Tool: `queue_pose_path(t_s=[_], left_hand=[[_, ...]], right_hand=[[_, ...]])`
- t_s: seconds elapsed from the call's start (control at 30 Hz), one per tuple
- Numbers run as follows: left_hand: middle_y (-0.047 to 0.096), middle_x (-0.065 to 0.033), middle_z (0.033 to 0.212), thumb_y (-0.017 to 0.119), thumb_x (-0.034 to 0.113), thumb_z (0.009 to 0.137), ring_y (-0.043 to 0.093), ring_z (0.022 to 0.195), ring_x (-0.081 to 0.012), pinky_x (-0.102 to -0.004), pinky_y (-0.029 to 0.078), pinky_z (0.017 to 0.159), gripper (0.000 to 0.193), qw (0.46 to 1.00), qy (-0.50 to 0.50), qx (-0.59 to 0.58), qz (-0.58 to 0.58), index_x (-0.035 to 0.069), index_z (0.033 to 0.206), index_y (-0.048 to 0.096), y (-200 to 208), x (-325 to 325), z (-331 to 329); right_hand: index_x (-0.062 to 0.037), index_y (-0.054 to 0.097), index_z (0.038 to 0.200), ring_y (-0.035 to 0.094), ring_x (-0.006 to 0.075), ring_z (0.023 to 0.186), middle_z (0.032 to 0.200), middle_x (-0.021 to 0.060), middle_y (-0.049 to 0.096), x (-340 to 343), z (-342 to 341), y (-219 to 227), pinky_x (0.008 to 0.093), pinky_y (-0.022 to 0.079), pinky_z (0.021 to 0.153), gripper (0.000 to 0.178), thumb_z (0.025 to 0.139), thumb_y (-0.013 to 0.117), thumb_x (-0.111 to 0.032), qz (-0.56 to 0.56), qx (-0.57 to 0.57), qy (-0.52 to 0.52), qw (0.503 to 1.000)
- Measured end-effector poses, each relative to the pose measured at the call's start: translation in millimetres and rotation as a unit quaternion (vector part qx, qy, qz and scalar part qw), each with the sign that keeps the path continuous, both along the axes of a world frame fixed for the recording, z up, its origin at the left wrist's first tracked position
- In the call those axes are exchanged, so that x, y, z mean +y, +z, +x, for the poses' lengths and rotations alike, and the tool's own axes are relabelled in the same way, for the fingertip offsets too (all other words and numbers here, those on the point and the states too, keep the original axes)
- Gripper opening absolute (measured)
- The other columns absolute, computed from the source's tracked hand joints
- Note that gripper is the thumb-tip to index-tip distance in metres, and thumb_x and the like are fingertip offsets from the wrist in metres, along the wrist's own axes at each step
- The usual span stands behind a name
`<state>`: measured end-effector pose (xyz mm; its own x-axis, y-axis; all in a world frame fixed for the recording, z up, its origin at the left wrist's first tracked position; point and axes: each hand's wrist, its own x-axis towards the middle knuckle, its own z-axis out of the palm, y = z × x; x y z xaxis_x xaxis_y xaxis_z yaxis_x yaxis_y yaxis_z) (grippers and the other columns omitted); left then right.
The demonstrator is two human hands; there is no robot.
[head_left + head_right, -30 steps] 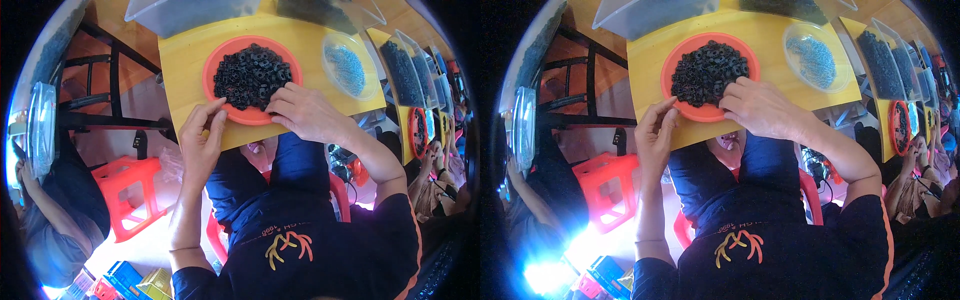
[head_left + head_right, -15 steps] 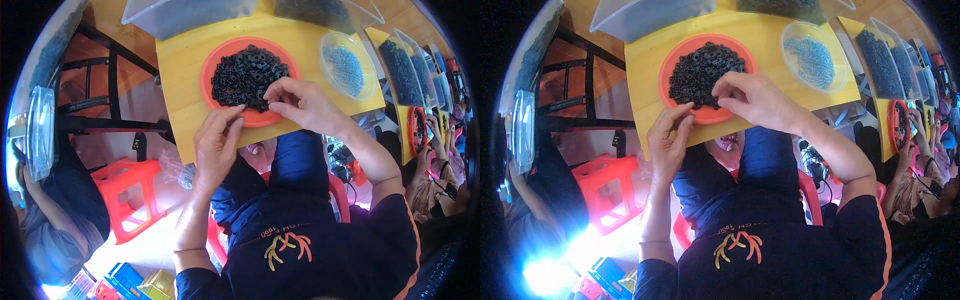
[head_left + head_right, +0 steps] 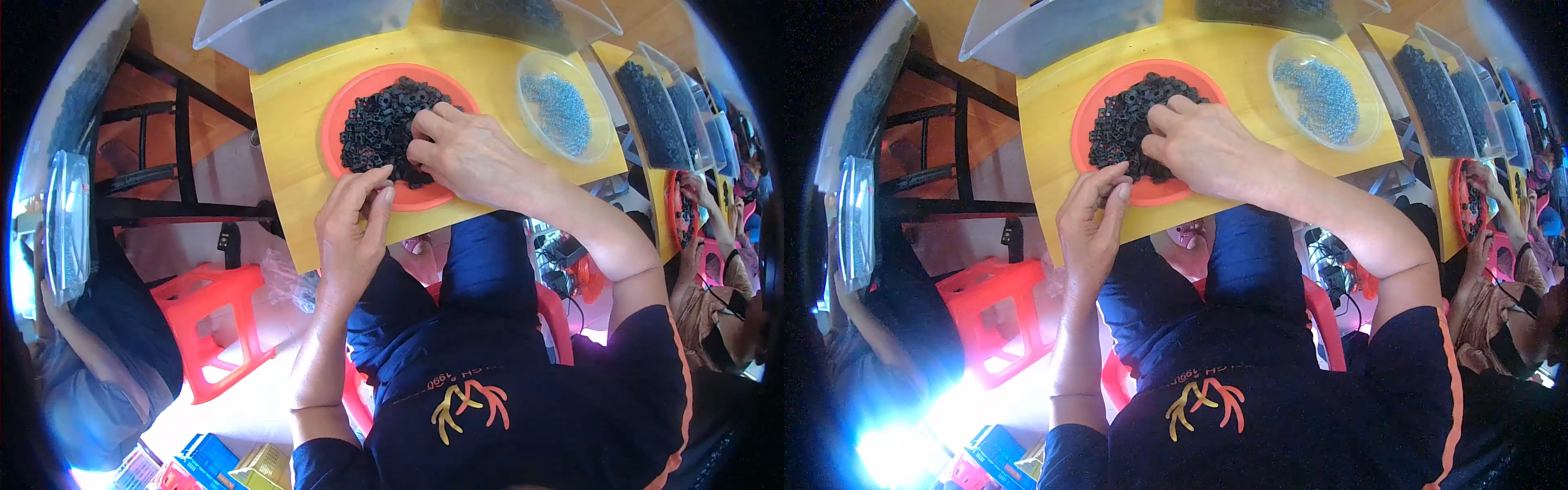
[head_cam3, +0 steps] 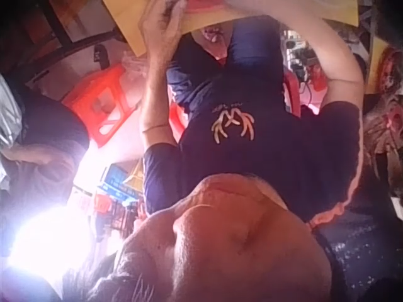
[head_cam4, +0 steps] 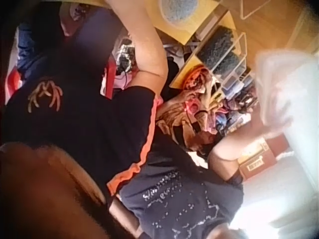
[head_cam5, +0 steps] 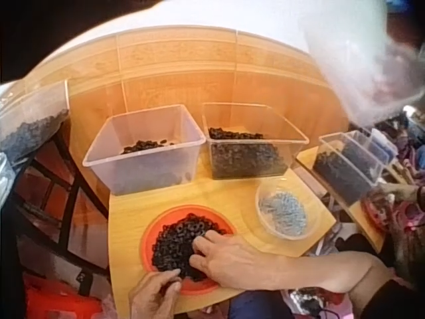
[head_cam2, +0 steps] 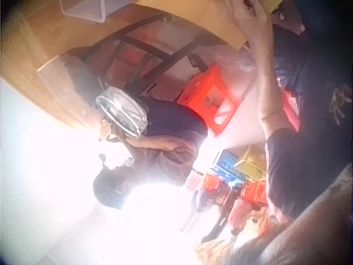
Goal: The person assembles small plastic components by hand, inserting tiny beads into them.
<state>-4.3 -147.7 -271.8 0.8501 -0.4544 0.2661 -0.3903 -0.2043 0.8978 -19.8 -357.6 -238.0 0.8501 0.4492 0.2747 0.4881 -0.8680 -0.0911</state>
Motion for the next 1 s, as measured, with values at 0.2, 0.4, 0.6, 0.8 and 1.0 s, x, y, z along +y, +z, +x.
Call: queue_pose_path(t_s=[0.2,0.4,0.6,0.8,1.0], left_hand=[[0.062,-0.0075,0.096,0.06,0.0,0.091,0.062,0.089,-0.0121,-0.025,0.05,0.079,0.021,0.999,-0.007,0.046,0.004,-0.002,0.112,0.064,1,0,-1],[0.062,-0.0061,0.098,0.059,0.001,0.093,0.061,0.091,-0.0111,-0.024,0.049,0.081,0.021,0.997,-0.007,0.069,-0.022,-0.003,0.114,0.063,-10,1,1],[0.062,-0.0057,0.1,0.059,0.002,0.094,0.061,0.094,-0.0105,-0.0235,0.049,0.083,0.023,0.995,-0.006,0.093,-0.028,-0.003,0.116,0.062,-8,0,0],[0.063,-0.0077,0.092,0.064,-0.001,0.088,0.062,0.079,-0.0112,-0.0243,0.051,0.069,0.024,0.989,0.005,0.115,-0.093,0.0,0.112,0.065,-8,-16,-3],[0.062,-0.0072,0.104,0.06,-0.005,0.091,0.061,0.097,-0.0118,-0.0245,0.05,0.085,0.027,0.991,-0.04,0.082,-0.095,-0.003,0.118,0.059,0,-18,-3]], right_hand=[[-0.0071,0.063,0.083,0.056,0.0237,0.086,0.084,0.0058,0.057,-5,4,-5,0.0343,0.05,0.071,0.011,0.073,0.066,-0.013,-0.016,-0.006,0.027,0.999],[-0.0087,0.067,0.092,0.058,0.024,0.086,0.085,0.0056,0.059,-1,3,-14,0.036,0.051,0.071,0.017,0.078,0.068,-0.016,-0.018,0.026,0.003,0.999],[-0.0063,0.066,0.1,0.062,0.0194,0.086,0.09,0.0041,0.062,-5,3,-18,0.0317,0.051,0.071,0.02,0.08,0.07,-0.01,0.164,0.031,-0.015,0.986],[-0.0024,0.06,0.117,0.06,0.0067,0.08,0.093,0.001,0.063,-3,-6,-22,0.0221,0.051,0.072,0.024,0.093,0.063,-0.007,0.651,0.31,-0.056,0.69],[-0.0025,0.059,0.119,0.062,0.0083,0.08,0.094,0.002,0.063,3,-16,-23,0.0212,0.051,0.073,0.028,0.093,0.064,-0.011,0.723,0.322,-0.009,0.612]])
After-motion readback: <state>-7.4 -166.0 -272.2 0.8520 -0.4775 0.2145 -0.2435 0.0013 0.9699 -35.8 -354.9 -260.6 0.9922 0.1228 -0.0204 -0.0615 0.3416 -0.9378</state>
